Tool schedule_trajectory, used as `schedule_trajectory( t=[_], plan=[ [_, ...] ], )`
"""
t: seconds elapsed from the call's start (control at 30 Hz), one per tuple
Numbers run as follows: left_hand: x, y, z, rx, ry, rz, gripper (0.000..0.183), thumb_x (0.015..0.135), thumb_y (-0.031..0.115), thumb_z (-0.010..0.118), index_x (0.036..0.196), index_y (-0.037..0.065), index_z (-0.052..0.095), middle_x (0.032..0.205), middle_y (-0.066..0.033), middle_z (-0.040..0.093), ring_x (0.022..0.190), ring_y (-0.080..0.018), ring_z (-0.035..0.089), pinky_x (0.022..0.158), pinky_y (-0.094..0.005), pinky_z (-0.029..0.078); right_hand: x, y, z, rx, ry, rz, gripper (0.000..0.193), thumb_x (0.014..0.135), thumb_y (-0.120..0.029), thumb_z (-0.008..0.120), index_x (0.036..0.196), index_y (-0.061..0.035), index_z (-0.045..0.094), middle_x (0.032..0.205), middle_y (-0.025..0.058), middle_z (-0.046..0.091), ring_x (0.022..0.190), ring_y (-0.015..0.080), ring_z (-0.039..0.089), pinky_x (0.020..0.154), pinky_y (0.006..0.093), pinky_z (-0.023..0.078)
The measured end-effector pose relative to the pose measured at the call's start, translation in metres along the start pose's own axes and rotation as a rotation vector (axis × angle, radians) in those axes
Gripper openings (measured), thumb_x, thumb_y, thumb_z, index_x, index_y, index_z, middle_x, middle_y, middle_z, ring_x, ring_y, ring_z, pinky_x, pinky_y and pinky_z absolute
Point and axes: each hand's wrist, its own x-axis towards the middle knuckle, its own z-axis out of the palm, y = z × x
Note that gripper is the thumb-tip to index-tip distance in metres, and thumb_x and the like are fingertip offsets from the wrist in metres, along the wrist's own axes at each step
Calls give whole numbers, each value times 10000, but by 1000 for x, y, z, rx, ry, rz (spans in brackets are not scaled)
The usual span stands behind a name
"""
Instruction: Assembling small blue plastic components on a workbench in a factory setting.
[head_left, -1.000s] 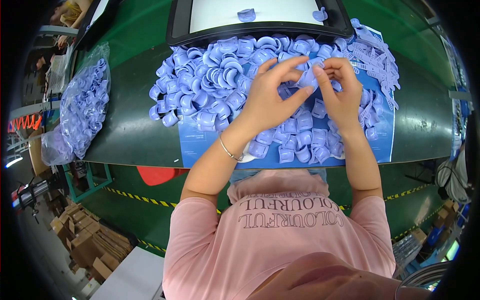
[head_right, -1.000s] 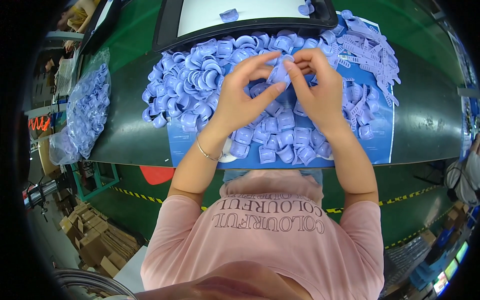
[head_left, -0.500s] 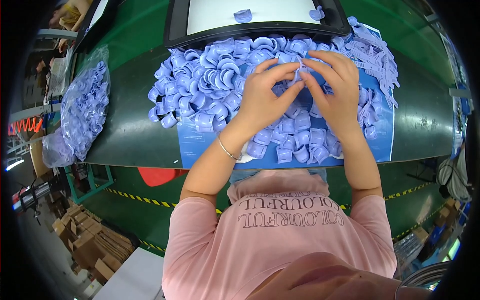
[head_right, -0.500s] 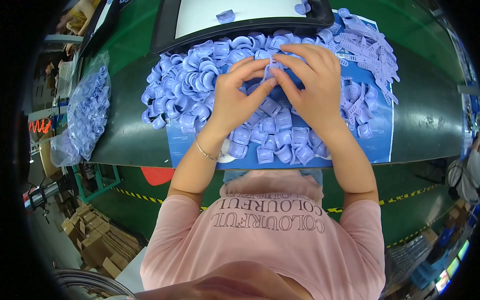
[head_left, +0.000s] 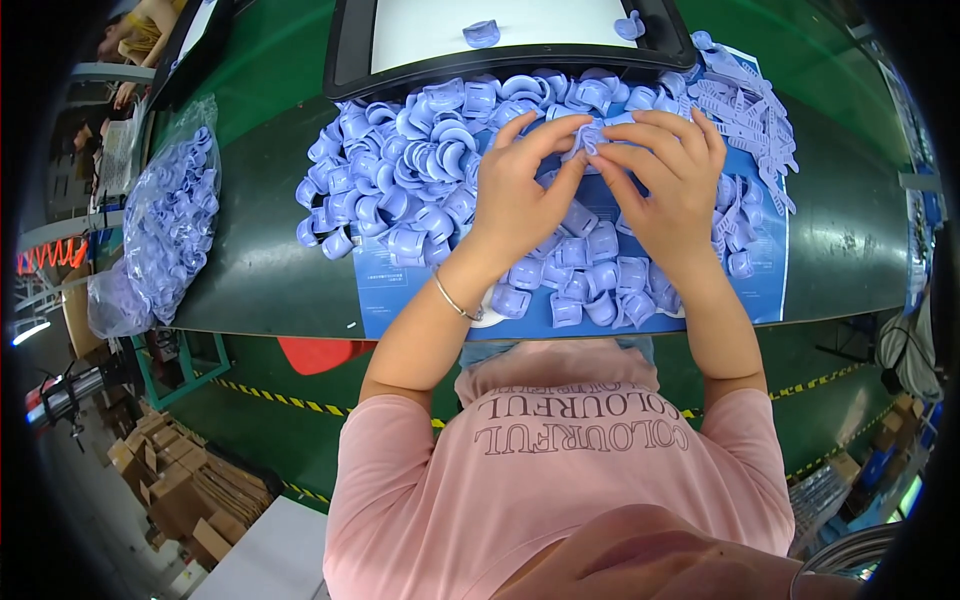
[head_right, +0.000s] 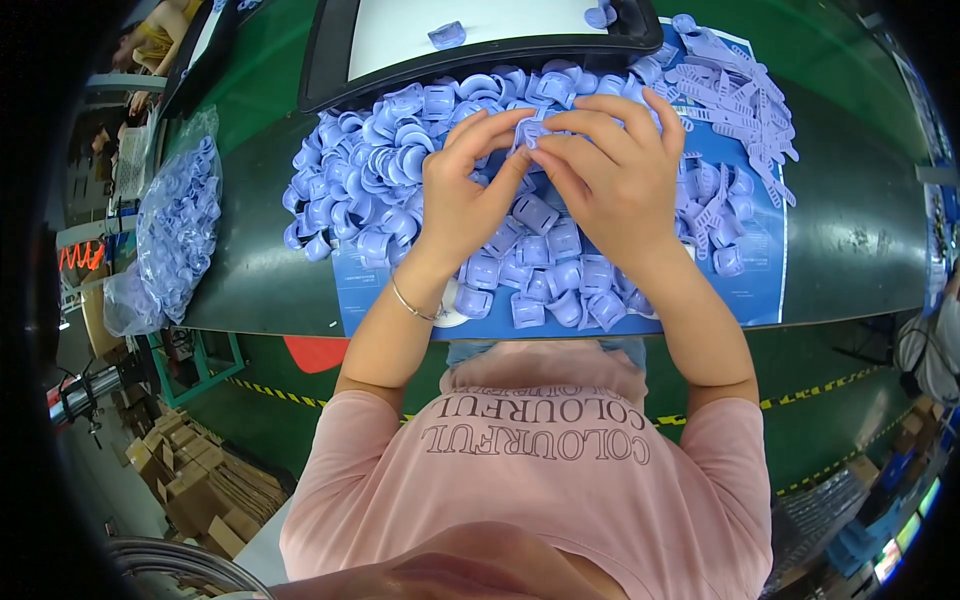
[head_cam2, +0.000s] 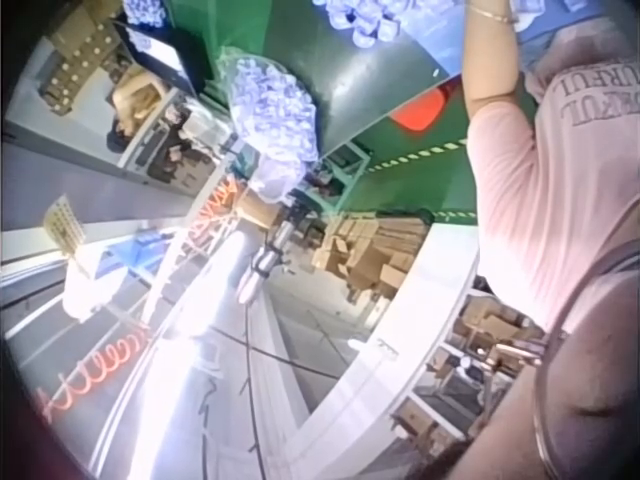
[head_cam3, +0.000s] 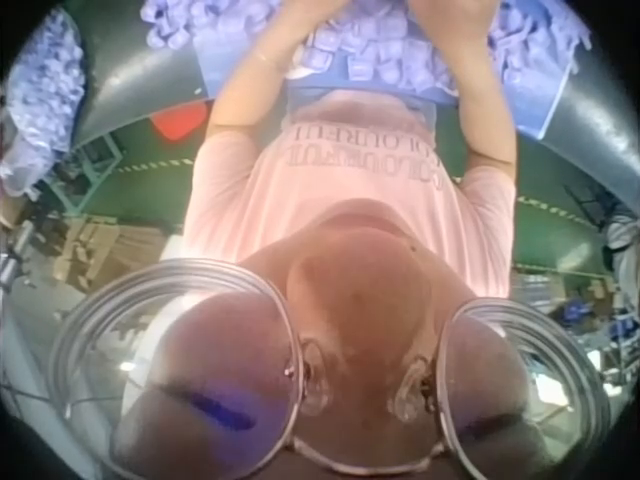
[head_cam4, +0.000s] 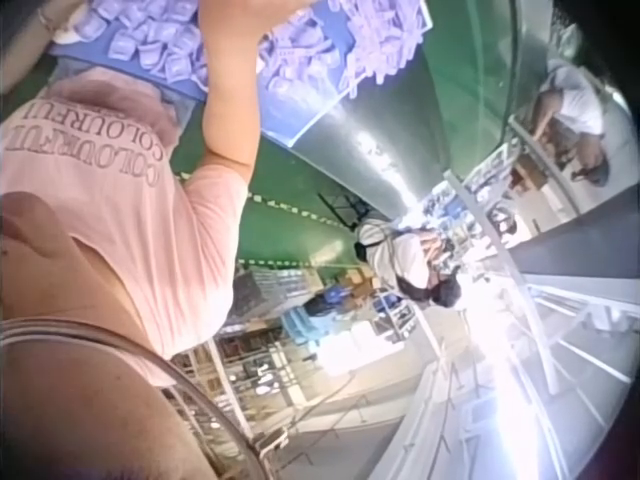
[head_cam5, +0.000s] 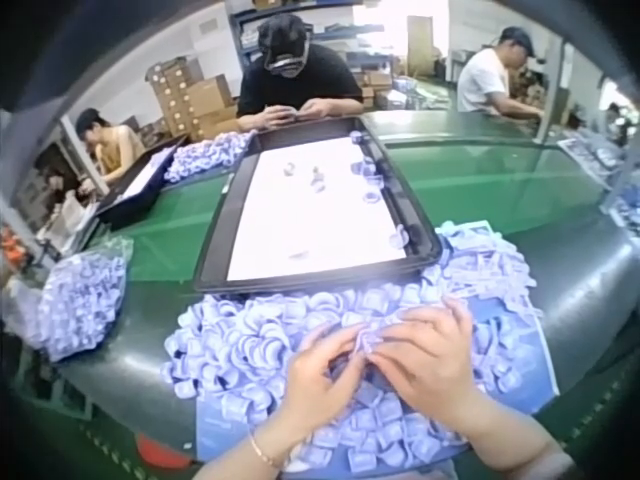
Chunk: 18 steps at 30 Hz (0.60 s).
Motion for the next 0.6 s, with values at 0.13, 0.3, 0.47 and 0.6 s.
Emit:
schedule_trajectory(
  t=[0.13, 0.3, 0.47, 0.6],
  plan=[
    [0, 1, 0, 27, 25, 22, 263, 801, 91, 651, 1064, 81, 655, 819, -90, 687, 757, -234, 667, 968, -433, 409, 2, 0, -1, -9, 4, 10, 172, 710, -151, 763, 857, -160, 675, 970, -57, 646, 1021, 167, 571, 1010, 425, 295],
    [1, 3, 1, 19, 31, 23, 262, 788, 90, 664, 1050, 78, 659, 922, -94, 682, 807, -237, 650, 932, -404, 439, 4, 1, -3, -49, 10, 30, 177, 719, -158, 757, 877, -157, 678, 961, -50, 643, 1000, 168, 573, 1016, 406, 287],
    [0, 2, 0, -21, 50, -18, 273, 776, 85, 672, 1049, 84, 661, 964, -90, 671, 855, -251, 635, 850, -353, 479, 4, 0, -3, -9, -20, 24, 180, 728, -164, 752, 893, -155, 681, 959, -42, 645, 996, 169, 573, 1018, 404, 281],
    [1, 6, -3, -80, -25, -51, 301, 788, 23, 674, 1086, 55, 659, 1002, -96, 657, 839, -186, 648, 767, -286, 513, 7, 4, -6, 29, -34, 83, 182, 745, -143, 737, 917, -139, 680, 950, -15, 654, 976, 185, 585, 1021, 405, 280]
  ],
)
